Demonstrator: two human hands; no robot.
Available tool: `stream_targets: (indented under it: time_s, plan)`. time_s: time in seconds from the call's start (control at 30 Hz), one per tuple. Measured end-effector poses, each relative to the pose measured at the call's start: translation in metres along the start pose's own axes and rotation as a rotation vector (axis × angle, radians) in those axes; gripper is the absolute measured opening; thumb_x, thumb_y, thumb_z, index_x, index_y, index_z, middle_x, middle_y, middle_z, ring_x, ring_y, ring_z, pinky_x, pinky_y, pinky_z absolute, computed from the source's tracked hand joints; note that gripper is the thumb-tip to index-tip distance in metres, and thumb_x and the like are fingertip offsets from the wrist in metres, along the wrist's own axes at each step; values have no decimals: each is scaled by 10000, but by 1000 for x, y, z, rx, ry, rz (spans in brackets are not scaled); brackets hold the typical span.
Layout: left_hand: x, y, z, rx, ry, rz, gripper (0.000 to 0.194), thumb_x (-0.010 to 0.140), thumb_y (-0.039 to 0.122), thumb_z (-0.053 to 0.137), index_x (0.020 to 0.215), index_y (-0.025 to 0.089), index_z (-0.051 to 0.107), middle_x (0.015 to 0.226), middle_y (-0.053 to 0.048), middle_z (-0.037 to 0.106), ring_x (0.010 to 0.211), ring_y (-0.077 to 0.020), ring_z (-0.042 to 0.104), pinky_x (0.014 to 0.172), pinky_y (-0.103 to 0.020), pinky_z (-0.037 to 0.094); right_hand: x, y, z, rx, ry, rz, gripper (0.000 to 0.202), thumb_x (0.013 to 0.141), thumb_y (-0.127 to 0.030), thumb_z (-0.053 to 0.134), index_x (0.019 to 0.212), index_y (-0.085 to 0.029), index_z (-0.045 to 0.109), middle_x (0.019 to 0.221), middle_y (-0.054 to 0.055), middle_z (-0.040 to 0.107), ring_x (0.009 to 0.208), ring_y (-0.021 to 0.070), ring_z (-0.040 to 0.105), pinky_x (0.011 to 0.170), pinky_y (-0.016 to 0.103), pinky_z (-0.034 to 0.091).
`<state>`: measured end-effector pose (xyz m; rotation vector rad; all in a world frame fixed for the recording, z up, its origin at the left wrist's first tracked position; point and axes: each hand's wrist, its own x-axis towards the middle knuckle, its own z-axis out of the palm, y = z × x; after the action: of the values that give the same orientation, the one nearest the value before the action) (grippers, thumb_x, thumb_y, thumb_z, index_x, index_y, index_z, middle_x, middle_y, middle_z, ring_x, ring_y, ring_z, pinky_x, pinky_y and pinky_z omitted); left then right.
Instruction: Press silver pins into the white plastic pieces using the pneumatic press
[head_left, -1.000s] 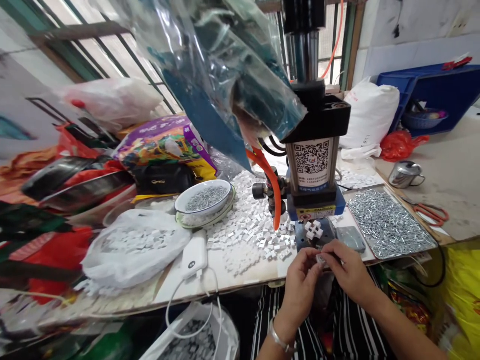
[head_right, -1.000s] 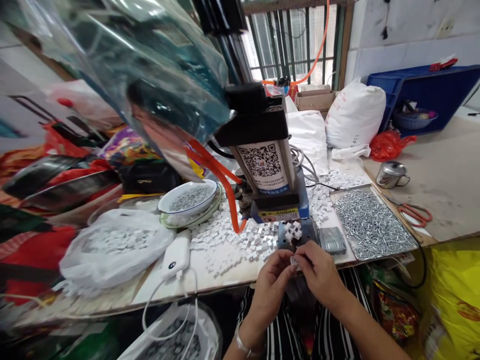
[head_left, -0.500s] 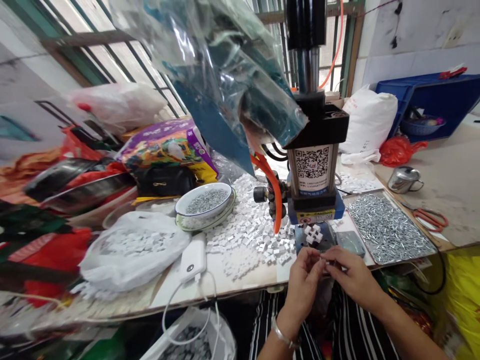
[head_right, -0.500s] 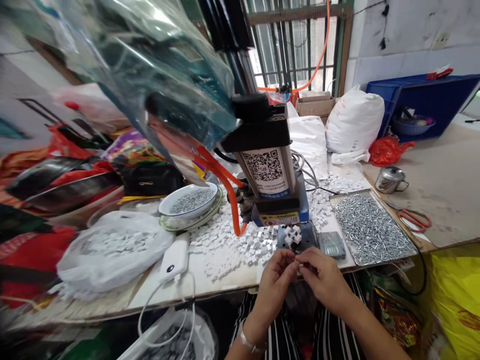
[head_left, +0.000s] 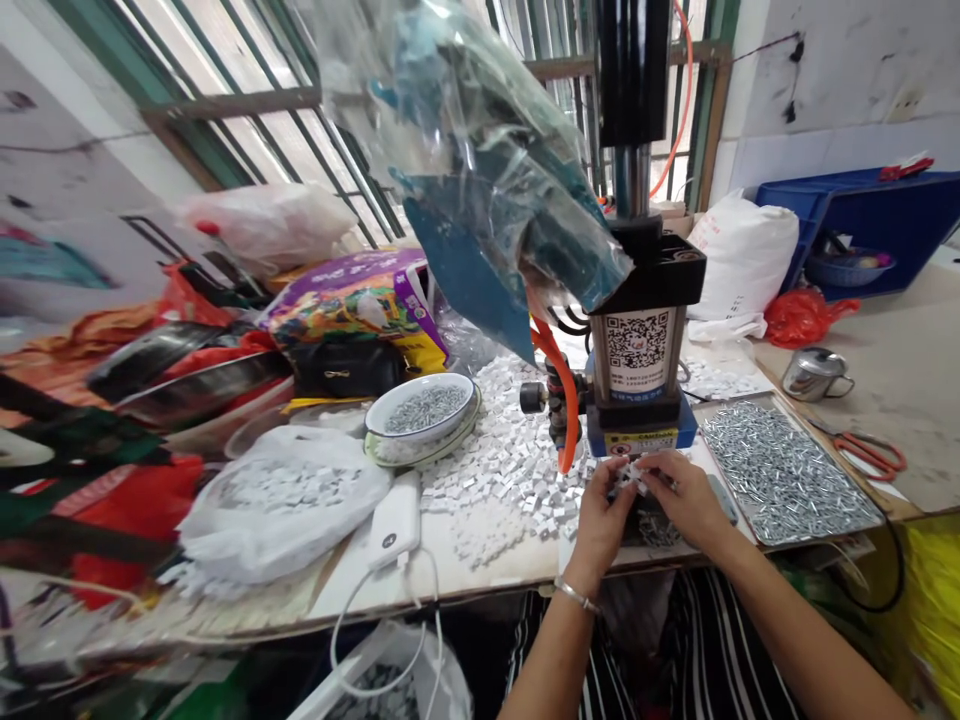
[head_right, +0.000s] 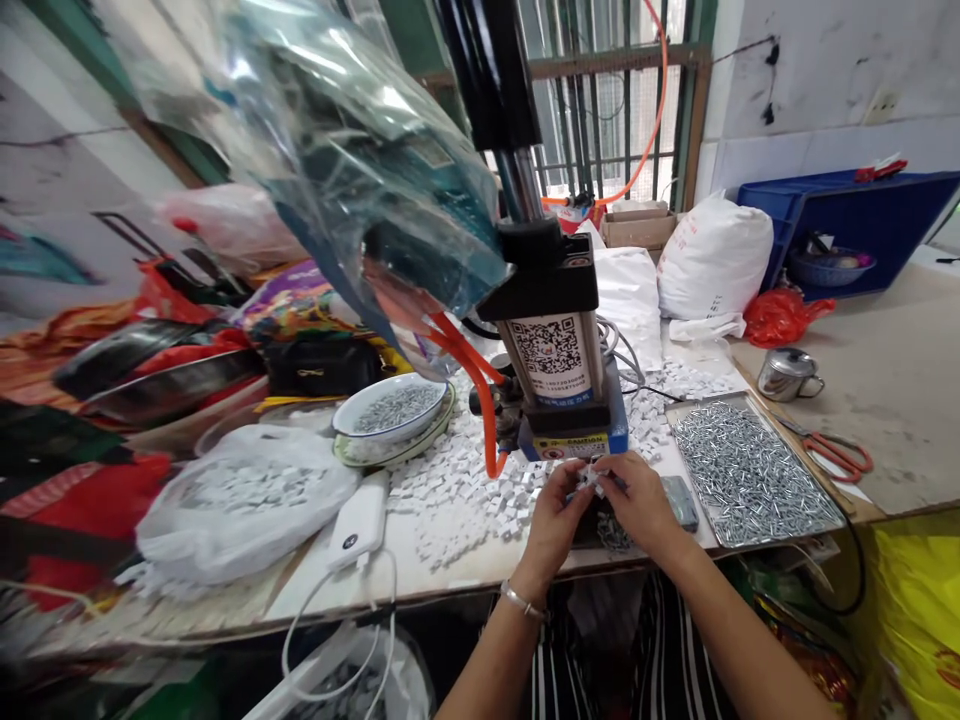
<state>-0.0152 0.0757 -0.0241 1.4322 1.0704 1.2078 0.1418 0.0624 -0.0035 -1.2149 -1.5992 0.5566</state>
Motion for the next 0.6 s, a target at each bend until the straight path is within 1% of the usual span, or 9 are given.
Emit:
stream_targets:
  time_s: [0.13,0.27,0.37,0.47,0.53,0.6]
  plan:
    - [-2,2,0,-33,-2,-8,330,824,275,680,1142,204,626,1141,-72,704,1058,-219,644,979,-388,484,0,3,3,-44,15,-20,163,936,-268,565,983,-225,715,949,65,722,949,233,653,877,393,524]
    - [-2,3,1,-58,9,-14,329,821,290,697,1133,206,633,1135,-68,703,1044,-213,647,977,-385,490,1,4,3,-97,-15,-40,158,950,-248,566,983,-220,718,947,71,719,935,237,657,856,393,538]
    - [-2,1,1,-100,1,-15,342,820,318,716,1132,207,630,1149,-75,707,1072,-222,652,983,-394,497,1,4,3,-155,-47,-145,212,968,-203,521,1015,-225,727,1006,95,712,969,248,647,858,410,548]
    - [0,-1,2,-182,-41,-20,395,809,381,743,1140,207,619,1189,-90,705,1122,-238,653,1009,-404,495,0,3,5,-184,-74,-247,281,979,-172,471,1068,-230,731,1056,112,702,1005,256,632,885,442,553]
    - [1,-2,3,-217,-59,-21,418,816,422,739,1158,213,618,1224,-93,699,1154,-244,647,1031,-406,487,0,3,5,-179,-81,-247,295,986,-179,462,1101,-241,726,1071,104,700,1013,249,630,892,444,559]
    - [3,-3,5,-194,-54,-24,408,841,445,713,1170,219,630,1234,-90,701,1168,-244,641,1039,-405,483,0,5,6,-170,-76,-238,292,981,-183,470,1107,-249,725,1080,97,695,1030,244,624,907,445,557]
